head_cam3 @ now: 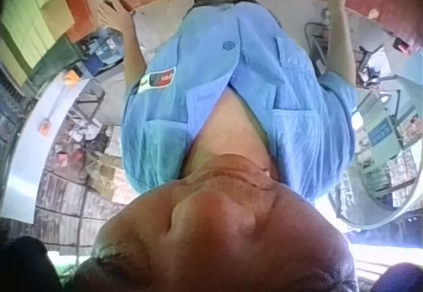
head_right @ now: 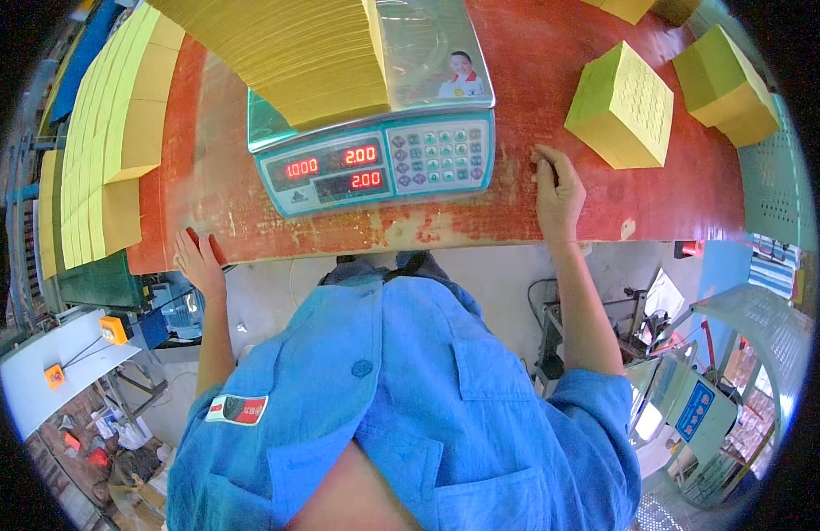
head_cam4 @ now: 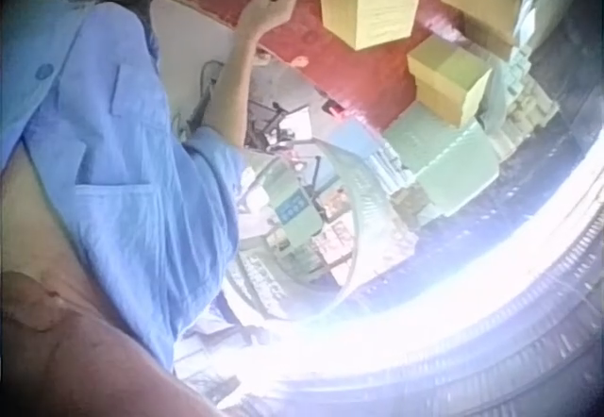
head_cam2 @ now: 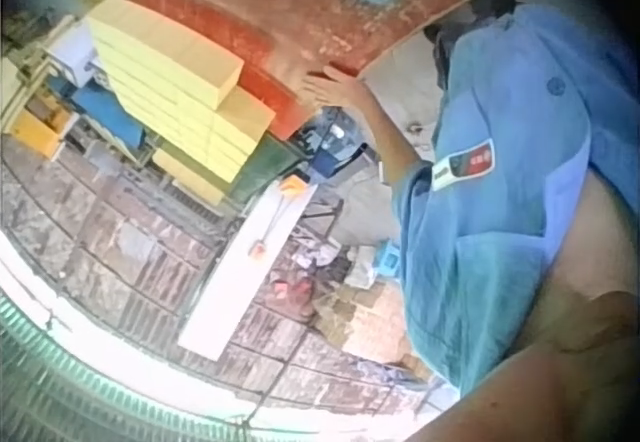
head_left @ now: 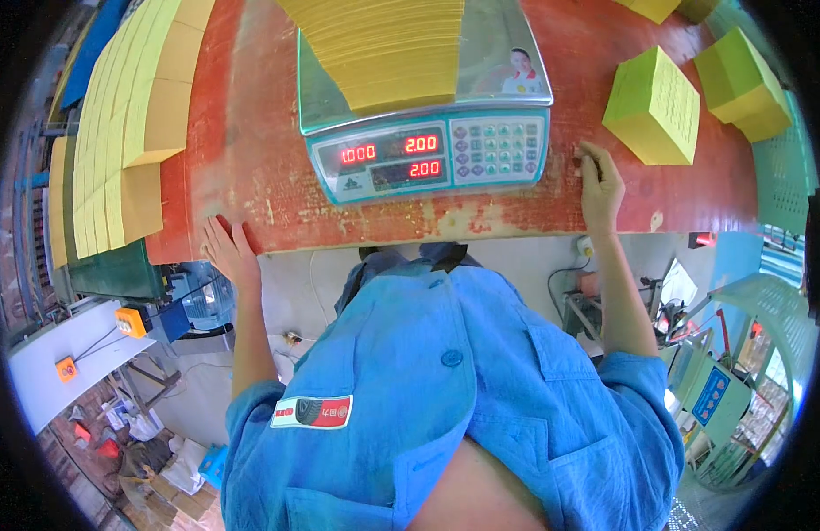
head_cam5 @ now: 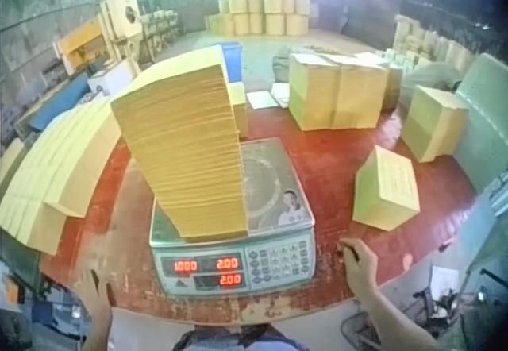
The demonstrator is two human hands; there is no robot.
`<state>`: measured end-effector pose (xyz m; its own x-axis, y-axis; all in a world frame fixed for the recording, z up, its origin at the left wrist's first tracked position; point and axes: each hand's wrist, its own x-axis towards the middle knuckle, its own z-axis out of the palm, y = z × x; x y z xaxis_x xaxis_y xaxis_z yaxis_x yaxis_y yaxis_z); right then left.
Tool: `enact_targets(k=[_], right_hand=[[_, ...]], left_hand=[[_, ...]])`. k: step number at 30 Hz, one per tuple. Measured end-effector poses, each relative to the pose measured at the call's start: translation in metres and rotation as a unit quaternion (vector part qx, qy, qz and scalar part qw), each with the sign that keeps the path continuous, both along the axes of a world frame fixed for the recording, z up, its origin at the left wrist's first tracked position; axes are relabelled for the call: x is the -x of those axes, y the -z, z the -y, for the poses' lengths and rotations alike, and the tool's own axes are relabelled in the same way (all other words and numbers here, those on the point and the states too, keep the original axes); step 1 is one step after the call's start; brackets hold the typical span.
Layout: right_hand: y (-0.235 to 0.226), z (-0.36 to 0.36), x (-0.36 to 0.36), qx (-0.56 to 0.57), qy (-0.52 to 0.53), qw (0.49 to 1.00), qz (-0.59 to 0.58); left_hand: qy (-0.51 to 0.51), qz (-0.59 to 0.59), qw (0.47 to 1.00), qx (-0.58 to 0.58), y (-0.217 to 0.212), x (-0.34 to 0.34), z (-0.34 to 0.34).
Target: The person is weighing stacks of yellow paper blocks on a digital scale and organizing them.
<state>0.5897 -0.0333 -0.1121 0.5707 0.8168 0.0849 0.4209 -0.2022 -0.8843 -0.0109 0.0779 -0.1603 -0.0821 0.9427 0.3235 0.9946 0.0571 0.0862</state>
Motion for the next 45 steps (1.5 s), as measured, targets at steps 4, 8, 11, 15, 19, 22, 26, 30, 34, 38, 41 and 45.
enact_targets(k=[4,8,11,15,19,22,26,30,34,38,41,45], right_hand=[[0.007,-0.002,0.001,-0.027,0.012,0.996,0.084],[0.003,0.0,0.006,-0.02,0.018,0.996,0.085],[-0.001,0.0,0.011,-0.014,0.04,0.994,0.103],[0.002,-0.003,0.021,-0.027,0.054,0.976,0.211],[-0.009,-0.006,0.052,-0.01,0.069,0.942,0.33],[0.005,-0.005,0.06,0.009,0.07,0.946,0.317],[0.011,-0.002,0.064,0.091,0.113,0.924,0.354],[0.001,-0.007,0.069,0.112,0.116,0.909,0.385],[0.001,-0.019,0.075,0.15,0.122,0.889,0.414],[0.046,0.022,0.051,0.081,0.156,0.951,0.254],[0.052,0.021,0.046,0.115,0.156,0.942,0.276],[0.054,0.016,0.041,0.16,0.147,0.93,0.295]], left_hand=[[0.0,0.014,1.0,-0.003,0.001,0.001,0.004],[0.003,0.004,1.0,0.01,0.0,0.005,0.004],[-0.003,0.053,0.997,0.063,-0.019,-0.006,-0.002],[0.056,0.263,0.963,0.031,-0.044,-0.008,-0.032],[0.1,0.306,0.946,-0.04,-0.104,-0.043,-0.084],[0.186,0.438,0.879,-0.037,-0.135,-0.067,-0.155],[0.328,0.496,0.804,-0.036,-0.164,-0.124,-0.255],[0.4,0.536,0.741,-0.057,-0.193,-0.194,-0.342],[0.511,0.427,0.745,-0.048,-0.183,-0.282,-0.41],[0.606,0.322,0.727,-0.008,-0.154,-0.37,-0.449],[0.621,0.219,0.753,0.01,-0.143,-0.397,-0.461],[0.614,0.164,0.771,-0.041,-0.141,-0.409,-0.471]])
